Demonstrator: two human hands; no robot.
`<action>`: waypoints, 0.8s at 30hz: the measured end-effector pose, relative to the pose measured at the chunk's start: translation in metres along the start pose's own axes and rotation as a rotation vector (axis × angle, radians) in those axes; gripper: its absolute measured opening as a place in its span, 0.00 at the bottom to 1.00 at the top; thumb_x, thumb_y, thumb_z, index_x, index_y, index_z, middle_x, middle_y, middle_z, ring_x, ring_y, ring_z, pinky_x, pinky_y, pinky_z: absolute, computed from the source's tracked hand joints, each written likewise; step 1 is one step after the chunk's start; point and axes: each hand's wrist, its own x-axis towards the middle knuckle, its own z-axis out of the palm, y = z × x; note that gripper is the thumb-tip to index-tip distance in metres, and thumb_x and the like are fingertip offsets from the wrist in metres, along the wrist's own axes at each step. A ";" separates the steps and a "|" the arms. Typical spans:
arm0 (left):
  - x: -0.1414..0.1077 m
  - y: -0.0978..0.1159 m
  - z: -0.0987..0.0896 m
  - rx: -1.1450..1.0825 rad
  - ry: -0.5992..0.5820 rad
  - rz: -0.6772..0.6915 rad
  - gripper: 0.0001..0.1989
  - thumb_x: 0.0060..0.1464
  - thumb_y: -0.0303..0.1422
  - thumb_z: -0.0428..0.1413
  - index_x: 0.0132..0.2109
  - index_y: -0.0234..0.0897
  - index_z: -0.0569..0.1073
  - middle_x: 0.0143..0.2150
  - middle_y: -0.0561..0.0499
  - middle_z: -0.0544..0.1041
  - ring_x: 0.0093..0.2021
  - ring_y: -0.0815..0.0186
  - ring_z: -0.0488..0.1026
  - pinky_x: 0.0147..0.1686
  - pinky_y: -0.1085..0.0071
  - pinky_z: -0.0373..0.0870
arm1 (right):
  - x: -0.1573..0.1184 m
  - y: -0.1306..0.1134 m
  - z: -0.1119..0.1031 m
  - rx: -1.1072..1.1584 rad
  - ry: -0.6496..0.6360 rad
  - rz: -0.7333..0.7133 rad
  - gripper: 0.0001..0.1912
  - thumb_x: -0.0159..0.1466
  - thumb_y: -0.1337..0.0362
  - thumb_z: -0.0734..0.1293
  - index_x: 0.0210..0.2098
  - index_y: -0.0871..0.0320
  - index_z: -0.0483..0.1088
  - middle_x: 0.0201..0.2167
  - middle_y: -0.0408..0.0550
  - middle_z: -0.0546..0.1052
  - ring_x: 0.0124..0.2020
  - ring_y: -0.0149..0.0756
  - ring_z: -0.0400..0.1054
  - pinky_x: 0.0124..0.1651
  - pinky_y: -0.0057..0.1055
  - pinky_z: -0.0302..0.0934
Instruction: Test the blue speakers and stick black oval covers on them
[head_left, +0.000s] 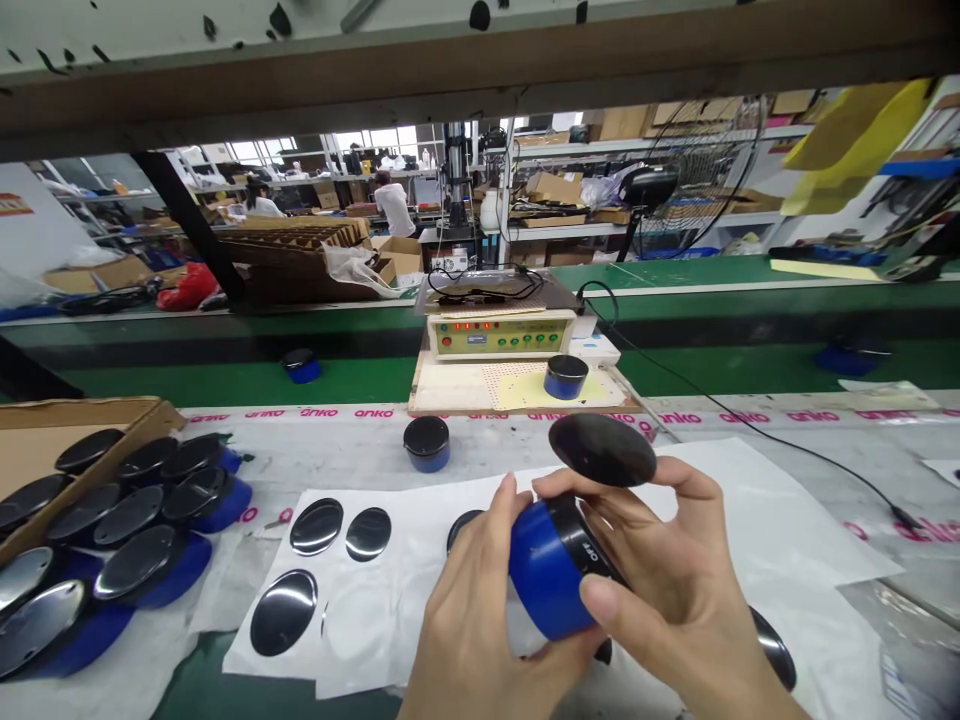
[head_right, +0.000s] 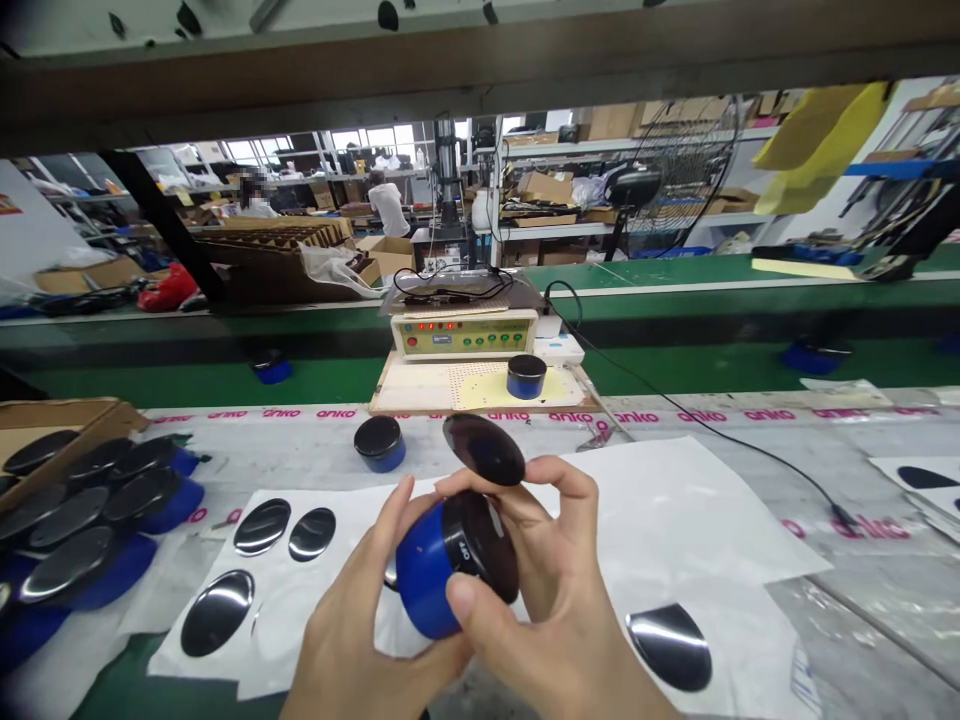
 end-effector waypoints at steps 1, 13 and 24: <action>-0.001 -0.001 0.001 -0.002 0.001 0.017 0.42 0.47 0.36 0.64 0.66 0.42 0.54 0.55 0.48 0.76 0.51 0.58 0.75 0.50 0.69 0.73 | -0.001 -0.001 0.002 0.020 0.023 0.013 0.29 0.61 0.56 0.70 0.52 0.40 0.47 0.52 0.50 0.73 0.50 0.44 0.71 0.45 0.42 0.70; -0.007 -0.011 0.010 -0.024 0.043 0.185 0.30 0.55 0.38 0.57 0.63 0.39 0.59 0.56 0.44 0.74 0.55 0.58 0.73 0.54 0.68 0.71 | -0.011 -0.005 0.023 0.057 0.227 0.054 0.26 0.59 0.56 0.72 0.44 0.44 0.50 0.46 0.47 0.77 0.43 0.39 0.74 0.43 0.36 0.71; 0.134 -0.062 -0.056 0.343 0.020 -0.109 0.35 0.43 0.30 0.65 0.59 0.38 0.62 0.56 0.46 0.69 0.57 0.59 0.68 0.58 0.66 0.65 | 0.023 -0.010 -0.028 -0.265 0.367 -0.440 0.16 0.59 0.52 0.70 0.42 0.48 0.64 0.55 0.49 0.68 0.61 0.47 0.59 0.62 0.49 0.53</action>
